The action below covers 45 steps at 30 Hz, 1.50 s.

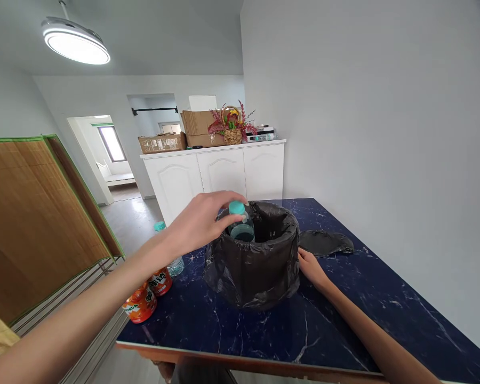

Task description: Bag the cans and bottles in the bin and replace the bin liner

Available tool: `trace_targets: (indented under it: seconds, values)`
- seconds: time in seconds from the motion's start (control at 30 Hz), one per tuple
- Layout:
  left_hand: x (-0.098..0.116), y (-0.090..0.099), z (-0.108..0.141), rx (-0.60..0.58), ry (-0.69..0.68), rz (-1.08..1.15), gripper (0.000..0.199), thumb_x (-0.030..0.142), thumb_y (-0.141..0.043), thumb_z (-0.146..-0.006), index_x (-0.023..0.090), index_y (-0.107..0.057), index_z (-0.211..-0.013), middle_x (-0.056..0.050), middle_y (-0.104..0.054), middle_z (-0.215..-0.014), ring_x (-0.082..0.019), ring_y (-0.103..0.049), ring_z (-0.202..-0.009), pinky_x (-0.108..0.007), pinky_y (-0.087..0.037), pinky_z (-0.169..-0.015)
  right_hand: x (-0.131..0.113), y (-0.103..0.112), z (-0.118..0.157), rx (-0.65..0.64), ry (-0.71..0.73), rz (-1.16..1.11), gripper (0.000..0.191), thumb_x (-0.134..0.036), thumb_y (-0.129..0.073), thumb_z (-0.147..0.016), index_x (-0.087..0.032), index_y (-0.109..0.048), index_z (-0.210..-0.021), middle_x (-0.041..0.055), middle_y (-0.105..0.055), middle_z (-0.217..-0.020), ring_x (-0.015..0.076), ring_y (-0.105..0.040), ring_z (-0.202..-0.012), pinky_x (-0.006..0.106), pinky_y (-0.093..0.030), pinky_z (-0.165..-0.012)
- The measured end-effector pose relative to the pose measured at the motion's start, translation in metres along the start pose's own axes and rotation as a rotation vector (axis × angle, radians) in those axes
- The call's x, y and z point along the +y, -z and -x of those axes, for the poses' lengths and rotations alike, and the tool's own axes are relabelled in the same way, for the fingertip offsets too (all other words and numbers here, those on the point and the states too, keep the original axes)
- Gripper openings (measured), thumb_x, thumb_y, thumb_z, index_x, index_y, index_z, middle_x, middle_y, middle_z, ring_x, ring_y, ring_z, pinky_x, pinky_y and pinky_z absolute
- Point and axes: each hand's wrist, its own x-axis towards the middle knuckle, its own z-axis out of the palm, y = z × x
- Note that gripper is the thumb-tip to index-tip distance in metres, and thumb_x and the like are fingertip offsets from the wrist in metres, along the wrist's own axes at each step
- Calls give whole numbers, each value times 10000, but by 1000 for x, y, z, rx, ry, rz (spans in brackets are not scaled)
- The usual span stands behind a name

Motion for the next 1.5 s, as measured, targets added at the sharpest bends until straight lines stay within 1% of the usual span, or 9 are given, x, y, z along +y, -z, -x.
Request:
trace_targets:
  seconds: [0.23, 0.4, 0.53, 0.67, 0.9, 1.03, 1.23, 1.33, 1.5]
  values:
    - [-28, -26, -11, -267, 108, -19, 304, 455, -641, -980, 271, -782, -1176, -57, -835, -1092, -264, -776, -915, -379, -562, -795, -1, 0, 0, -14, -10, -4, 568, -754, -499, -918, -246, -704, -766, 42, -676, -647, 288, -666, -769, 388, -542, -800]
    - [-39, -13, -6, -105, 130, -58, 468, 556, -456, -1071, 238, -777, -1191, -72, -811, -1234, -291, -746, -1113, -420, -562, -961, -2, 3, 2, -28, -32, 6, 553, -742, -510, -935, -256, -698, -751, 55, -700, -672, 295, -677, -791, 389, -551, -790]
    - [-85, 2, 13, 29, 243, -265, 506, 508, -362, -1079, 197, -727, -1240, -118, -760, -1312, -335, -666, -1260, -499, -505, -1089, -2, 3, 4, -33, -34, 6, 529, -709, -516, -952, -256, -694, -747, 55, -711, -681, 290, -680, -776, 389, -553, -787]
    - [-149, 7, 45, -158, 555, -434, 580, 540, -428, -988, 164, -645, -1372, -193, -689, -1421, -402, -623, -1326, -537, -473, -1104, 0, 2, 3, -23, -18, 4, 524, -697, -516, -946, -245, -702, -759, 44, -704, -664, 281, -669, -746, 391, -547, -781]
    - [-194, -8, 94, -255, 695, -306, 528, 548, -474, -900, 203, -677, -1244, -86, -799, -829, -322, -784, -855, -370, -571, -748, 6, 1, 2, -1, -15, 29, 477, -643, -538, -940, -232, -763, -851, 49, -729, -693, 291, -681, -787, 391, -551, -784]
    - [-177, -6, 89, -80, 668, -292, 540, 538, -386, -1005, 196, -559, -1385, -106, -797, -933, -327, -774, -878, -411, -571, -801, 8, 2, 2, 13, -18, 46, 469, -645, -551, -926, -234, -773, -876, 55, -742, -716, 299, -685, -805, 394, -554, -784]
    - [-87, 29, 44, 625, 292, -24, 381, 503, -487, -1076, 272, -493, -1379, -104, -717, -1363, -256, -742, -1120, -425, -591, -988, 10, 0, 2, 27, -17, 54, 494, -663, -540, -927, -226, -766, -876, 56, -735, -710, 295, -683, -801, 394, -556, -785]
    - [-41, 29, 25, 523, 108, 207, 299, 438, -513, -1088, 265, -511, -1331, -106, -724, -1341, -255, -730, -1185, -441, -595, -1020, 9, 1, 3, 27, -19, 55, 497, -661, -536, -934, -223, -764, -875, 60, -739, -725, 292, -684, -800, 395, -557, -786]
    - [2, -11, 18, 152, 68, 281, 305, 436, -522, -1093, 251, -539, -1335, -107, -759, -1247, -284, -749, -1131, -459, -614, -963, 9, 3, 3, 28, -18, 54, 480, -648, -542, -938, -228, -773, -914, 67, -756, -764, 297, -688, -811, 398, -562, -779]
